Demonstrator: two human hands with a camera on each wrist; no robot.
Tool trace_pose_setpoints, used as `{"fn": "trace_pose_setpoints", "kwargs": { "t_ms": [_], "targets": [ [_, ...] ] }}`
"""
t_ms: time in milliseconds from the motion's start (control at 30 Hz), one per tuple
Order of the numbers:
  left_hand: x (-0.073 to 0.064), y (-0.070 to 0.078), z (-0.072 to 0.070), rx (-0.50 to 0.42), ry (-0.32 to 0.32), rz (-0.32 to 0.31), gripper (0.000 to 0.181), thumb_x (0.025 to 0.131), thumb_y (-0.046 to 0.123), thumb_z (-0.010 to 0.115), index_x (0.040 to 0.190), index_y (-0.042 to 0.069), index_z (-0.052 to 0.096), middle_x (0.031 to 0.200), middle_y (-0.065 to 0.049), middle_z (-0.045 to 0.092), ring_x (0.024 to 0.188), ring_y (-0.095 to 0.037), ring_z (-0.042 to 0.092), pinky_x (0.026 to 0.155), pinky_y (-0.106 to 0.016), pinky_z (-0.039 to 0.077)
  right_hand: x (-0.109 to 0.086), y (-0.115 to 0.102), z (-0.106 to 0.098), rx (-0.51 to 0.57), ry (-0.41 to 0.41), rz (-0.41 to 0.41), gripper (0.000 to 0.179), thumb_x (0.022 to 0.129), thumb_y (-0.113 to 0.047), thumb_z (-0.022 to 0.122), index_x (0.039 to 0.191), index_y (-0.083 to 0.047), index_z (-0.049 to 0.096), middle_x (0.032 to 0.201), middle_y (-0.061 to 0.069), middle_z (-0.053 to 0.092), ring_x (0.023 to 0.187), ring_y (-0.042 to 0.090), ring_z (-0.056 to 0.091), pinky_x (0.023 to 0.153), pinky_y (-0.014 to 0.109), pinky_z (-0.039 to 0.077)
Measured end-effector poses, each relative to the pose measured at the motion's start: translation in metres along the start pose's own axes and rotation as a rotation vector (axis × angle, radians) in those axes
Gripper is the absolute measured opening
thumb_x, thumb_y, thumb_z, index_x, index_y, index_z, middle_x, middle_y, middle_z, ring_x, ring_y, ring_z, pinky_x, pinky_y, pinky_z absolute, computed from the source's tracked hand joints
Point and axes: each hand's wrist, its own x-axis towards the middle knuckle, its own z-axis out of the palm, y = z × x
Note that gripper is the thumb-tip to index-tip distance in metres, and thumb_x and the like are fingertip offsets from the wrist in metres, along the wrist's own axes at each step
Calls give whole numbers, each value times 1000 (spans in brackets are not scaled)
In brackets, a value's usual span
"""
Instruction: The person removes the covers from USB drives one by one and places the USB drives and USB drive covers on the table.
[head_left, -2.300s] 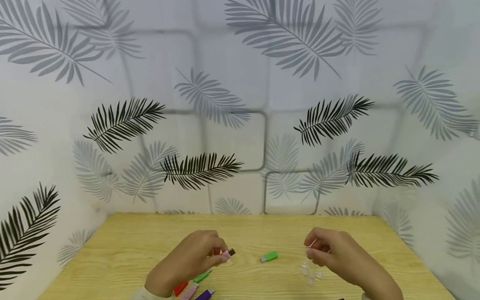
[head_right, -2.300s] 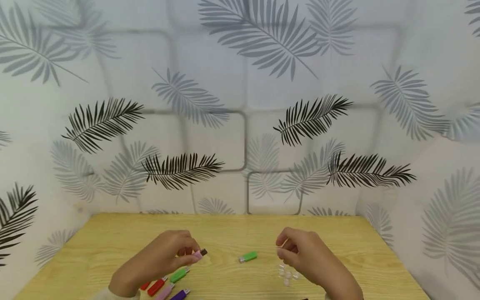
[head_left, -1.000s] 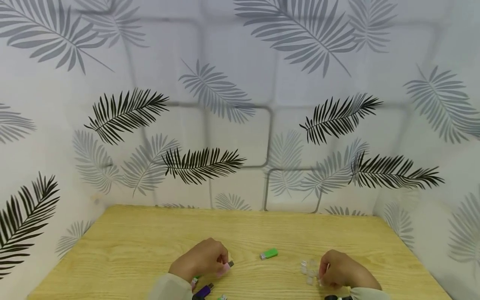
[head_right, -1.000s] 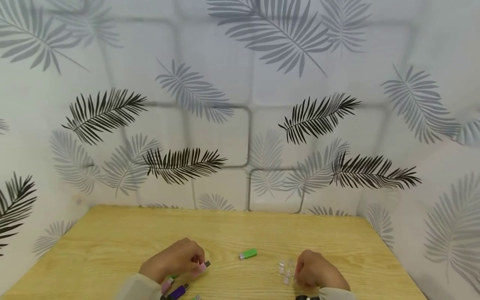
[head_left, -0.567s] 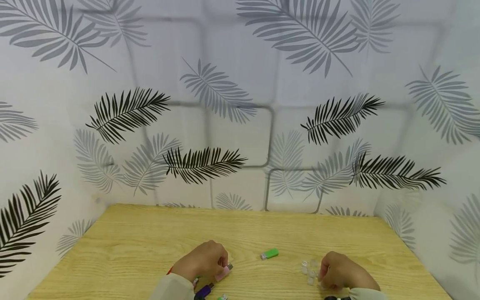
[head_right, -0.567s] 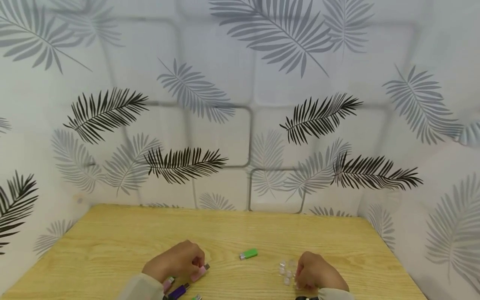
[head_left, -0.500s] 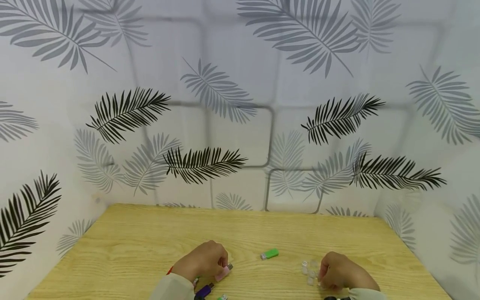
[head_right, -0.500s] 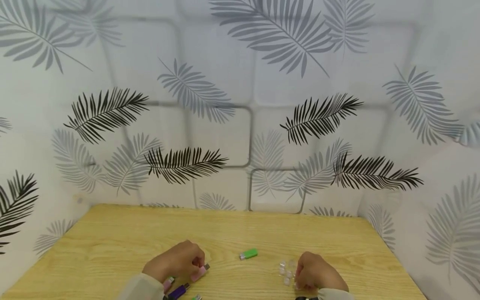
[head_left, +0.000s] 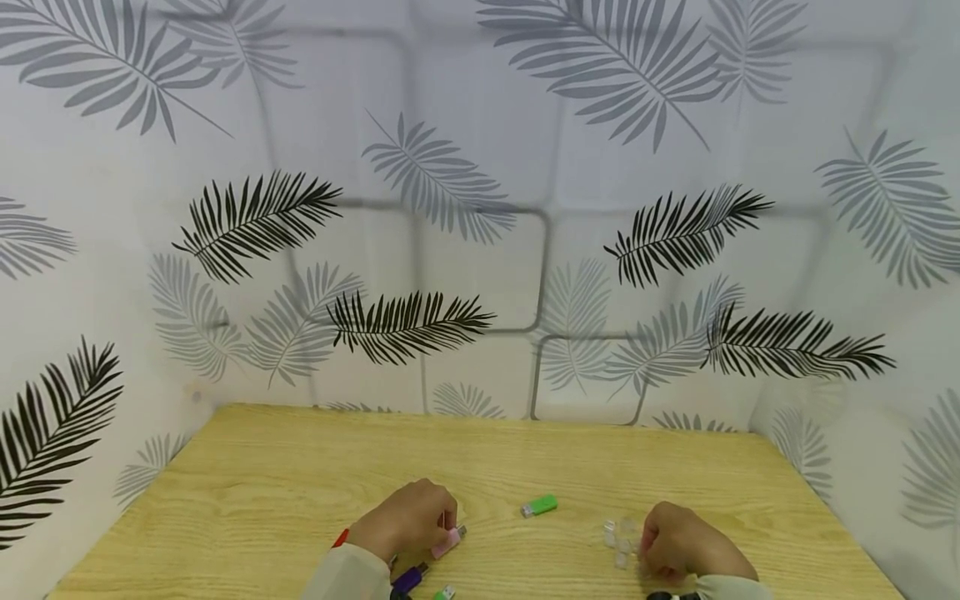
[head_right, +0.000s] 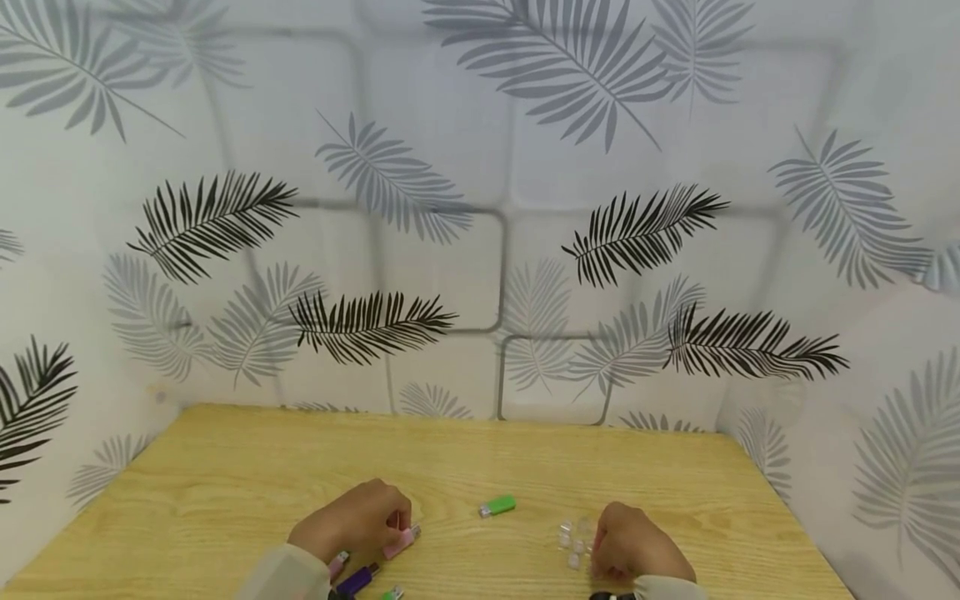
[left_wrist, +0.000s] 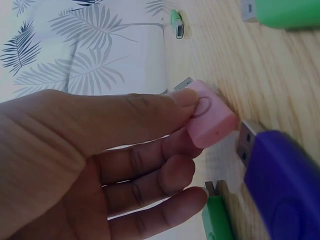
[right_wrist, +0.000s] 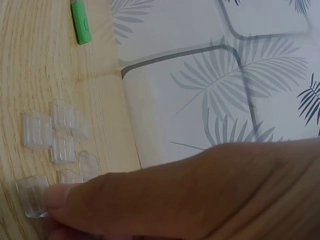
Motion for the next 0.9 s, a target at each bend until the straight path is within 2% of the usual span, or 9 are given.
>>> {"fn": "trace_pose_setpoints", "kwargs": {
  "t_ms": [167,267,400,500,733,833,900],
  "targets": [
    [0,-1,1,10,6,2,6,85,10,73,81,14,70,76,10,61,69,-5,55,67,-24,49,1,-1,0,-33,20,7,15,71,10,68,69,-1,59,53,3,51,48,12,43,48,22,36],
    [0,-1,1,20,14,10,5,85,11,74,82,12,70,75,10,61,69,-5,55,68,-24,49,3,-4,2,-76,80,-19,15,71,9,65,67,-3,58,52,3,51,47,12,42,47,22,36],
    [1,0,1,31,27,23,5,84,11,74,82,12,70,75,10,61,68,-5,55,67,-24,49,9,-14,10,-177,214,-133,16,70,6,66,67,-7,57,60,2,53,53,15,46,50,28,40],
    [1,0,1,37,33,23,6,84,11,75,82,13,70,74,9,61,68,-5,55,66,-24,49,17,-26,20,-218,259,-219,17,74,2,71,71,-8,59,68,0,55,61,16,49,56,32,43],
    [2,-1,3,36,34,-6,10,83,10,74,78,15,67,72,10,60,65,-5,53,63,-24,47,30,-48,46,-225,229,-394,12,81,4,70,87,-4,64,82,3,61,74,18,55,64,34,48],
    [2,-1,3,58,46,-19,11,82,10,75,78,16,67,71,11,59,64,-5,52,62,-24,46,33,-53,55,-211,205,-424,21,81,7,69,99,0,65,98,11,65,89,29,61,76,44,52],
    [2,-1,3,69,52,-26,11,81,10,76,78,16,67,71,11,58,64,-6,51,61,-24,46,34,-55,61,-206,184,-422,29,81,7,70,109,1,63,112,17,63,103,39,60,84,52,50]
  ]
}}
